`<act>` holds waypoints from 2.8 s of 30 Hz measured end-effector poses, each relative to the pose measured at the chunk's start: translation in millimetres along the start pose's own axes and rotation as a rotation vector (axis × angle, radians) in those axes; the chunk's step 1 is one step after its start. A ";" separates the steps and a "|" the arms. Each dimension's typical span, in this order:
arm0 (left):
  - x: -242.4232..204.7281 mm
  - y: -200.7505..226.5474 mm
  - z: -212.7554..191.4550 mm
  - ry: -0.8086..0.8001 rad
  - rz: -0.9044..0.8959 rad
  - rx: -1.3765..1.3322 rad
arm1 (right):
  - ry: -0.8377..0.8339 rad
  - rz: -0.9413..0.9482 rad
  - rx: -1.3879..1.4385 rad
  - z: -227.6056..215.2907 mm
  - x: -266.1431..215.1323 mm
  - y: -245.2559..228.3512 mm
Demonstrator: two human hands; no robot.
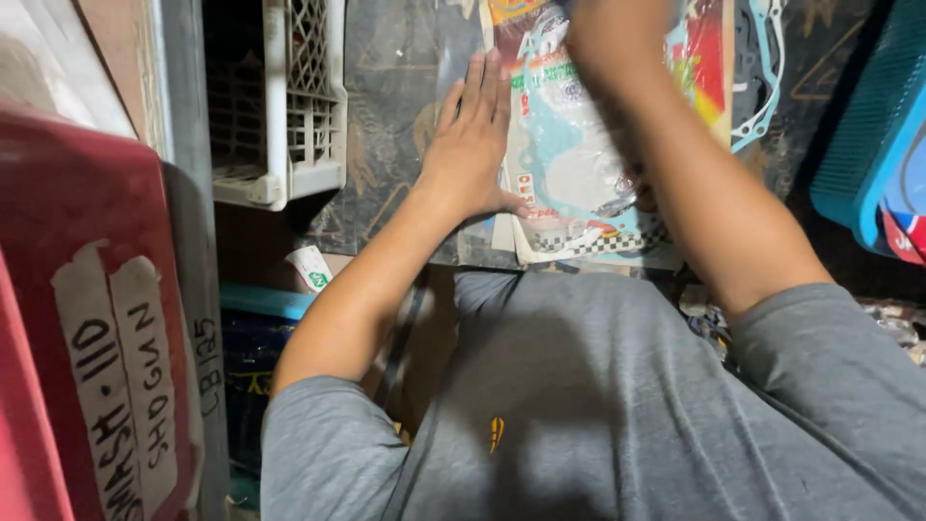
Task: The person opens a plastic-wrapped gasket kit on a workbench, then uses a blue cloth to wipe each gasket piece individually. The person handles multiple gaskets one at a time, wiping them and placing them back on the work surface.
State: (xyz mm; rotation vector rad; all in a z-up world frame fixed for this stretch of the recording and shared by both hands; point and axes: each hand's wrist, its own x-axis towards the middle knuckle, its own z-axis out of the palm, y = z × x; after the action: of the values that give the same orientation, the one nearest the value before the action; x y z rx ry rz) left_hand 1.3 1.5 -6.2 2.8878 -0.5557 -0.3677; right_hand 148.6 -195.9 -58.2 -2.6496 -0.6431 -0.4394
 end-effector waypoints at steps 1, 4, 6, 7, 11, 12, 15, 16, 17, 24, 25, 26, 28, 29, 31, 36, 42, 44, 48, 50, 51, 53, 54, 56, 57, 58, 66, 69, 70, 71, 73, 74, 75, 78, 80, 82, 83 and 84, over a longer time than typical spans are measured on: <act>1.9 0.0 3.2 0.041 0.021 -0.016 | -0.073 -0.095 0.097 -10.7 -1.0 -27.2; 3.4 1.2 15.0 0.077 0.029 -0.024 | -0.250 -0.256 0.193 -24.5 -7.1 -51.9; 5.1 2.0 10.8 0.079 0.022 -0.006 | -0.341 -0.322 0.189 -11.9 -14.8 -15.2; 3.6 3.3 3.3 0.037 0.004 -0.018 | -0.218 -0.069 0.068 2.8 -22.5 18.1; 7.0 5.3 -5.5 -0.052 -0.012 -0.013 | 0.048 0.221 0.047 -37.8 -42.1 30.6; 6.8 5.6 -3.1 -0.055 0.004 -0.014 | 0.050 0.234 0.037 -51.1 -51.8 1.3; 5.8 3.6 2.2 -0.049 -0.029 -0.010 | -0.170 -0.057 0.155 -87.7 -85.3 -69.4; 5.9 2.7 3.9 -0.050 -0.027 0.024 | -0.332 -0.190 0.188 -100.9 -104.5 -79.8; 6.5 2.7 6.2 -0.052 -0.023 0.057 | -0.492 -0.325 0.221 -114.7 -124.4 -89.7; -1.7 0.4 12.3 -0.049 -0.033 0.046 | -0.261 0.098 0.133 -139.3 -136.6 -18.1; -2.0 3.4 10.6 -0.024 -0.046 0.036 | -0.252 0.148 0.146 -137.7 -140.8 -11.6; -2.4 6.3 9.0 0.000 -0.059 0.026 | -0.244 0.198 0.160 -136.1 -145.0 -5.1; -7.6 13.5 18.3 0.010 -0.087 -0.034 | -0.218 0.209 0.158 -135.5 -150.3 -8.6; -9.3 14.0 20.2 0.027 -0.121 -0.084 | -0.184 0.211 0.161 -133.3 -148.9 -10.7; -18.4 30.3 23.1 0.129 -0.154 -0.240 | -0.174 0.211 0.166 -130.9 -151.4 -9.2; -30.1 64.3 25.0 0.447 -0.287 -0.694 | -0.138 0.205 0.164 -128.4 -158.2 -6.2; -24.7 74.7 32.2 0.601 -0.356 -1.542 | -0.062 0.179 0.225 -125.0 -163.7 -4.7; -26.6 89.8 23.7 0.523 -0.334 -1.271 | -0.049 0.176 0.240 -123.2 -165.2 -2.3; -23.3 97.1 24.4 0.554 -0.381 -1.428 | -0.005 0.169 0.348 -135.7 -165.3 -1.5; -23.3 99.3 14.8 0.596 -0.374 -1.336 | 0.047 0.066 0.493 -147.5 -165.8 1.2; -22.6 97.4 11.3 0.588 -0.365 -1.333 | 0.055 0.074 0.490 -151.1 -168.8 0.0; -18.3 94.9 4.4 0.692 -0.390 -1.351 | 0.239 0.201 0.470 -159.2 -174.5 -0.1; -12.6 93.4 -2.2 0.683 -0.378 -1.352 | 0.248 0.209 0.462 -160.2 -179.7 4.5; -2.5 90.0 -14.9 0.793 -0.312 -1.522 | 0.387 0.336 0.621 -161.6 -192.4 11.0; 3.4 91.7 -17.2 0.774 -0.297 -1.524 | 0.402 0.350 0.610 -162.1 -198.6 14.8; 9.9 94.1 -19.5 0.798 -0.278 -1.622 | 0.358 0.406 0.697 -162.6 -204.8 19.2; 64.7 152.0 -18.7 0.666 -0.194 -1.701 | -0.186 0.400 1.043 -193.4 -232.5 14.6; 78.7 178.4 -24.5 0.556 -0.102 -1.440 | -0.040 0.639 1.008 -196.6 -244.0 10.6; 85.1 186.0 -28.2 0.495 -0.051 -1.382 | 0.104 0.734 1.085 -194.8 -251.0 13.4; 90.5 193.9 -31.9 0.436 0.000 -1.322 | 0.252 0.826 1.158 -193.4 -258.4 15.4; 100.6 210.4 -32.3 0.358 0.049 -1.356 | 0.364 0.869 1.184 -208.9 -257.3 11.2; 105.9 218.9 -32.6 0.301 0.082 -1.386 | 0.457 0.896 1.216 -216.8 -256.0 9.6; 114.1 224.9 -30.9 0.285 0.097 -1.387 | 0.476 0.903 1.207 -220.1 -257.1 9.3; 137.4 242.7 -26.5 0.225 0.285 -1.225 | 0.662 0.959 1.095 -224.1 -263.7 12.9; 153.3 252.8 -25.4 0.175 0.399 -1.097 | 0.825 1.161 1.114 -218.8 -271.2 21.5; 167.1 259.2 -22.0 0.062 0.448 -1.177 | 0.909 1.190 1.172 -222.6 -276.2 33.8; 173.2 260.5 -20.6 -0.042 0.483 -1.254 | 0.977 1.213 1.238 -223.7 -277.8 39.3; 172.4 265.7 -24.1 -0.047 0.485 -1.252 | 0.982 1.216 1.237 -227.9 -277.9 38.3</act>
State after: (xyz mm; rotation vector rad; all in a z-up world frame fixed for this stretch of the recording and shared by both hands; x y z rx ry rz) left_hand 72.5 -304.7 39.2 1.5034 -0.6672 -0.4674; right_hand -115.3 -428.2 25.5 -1.0106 0.7705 -0.5616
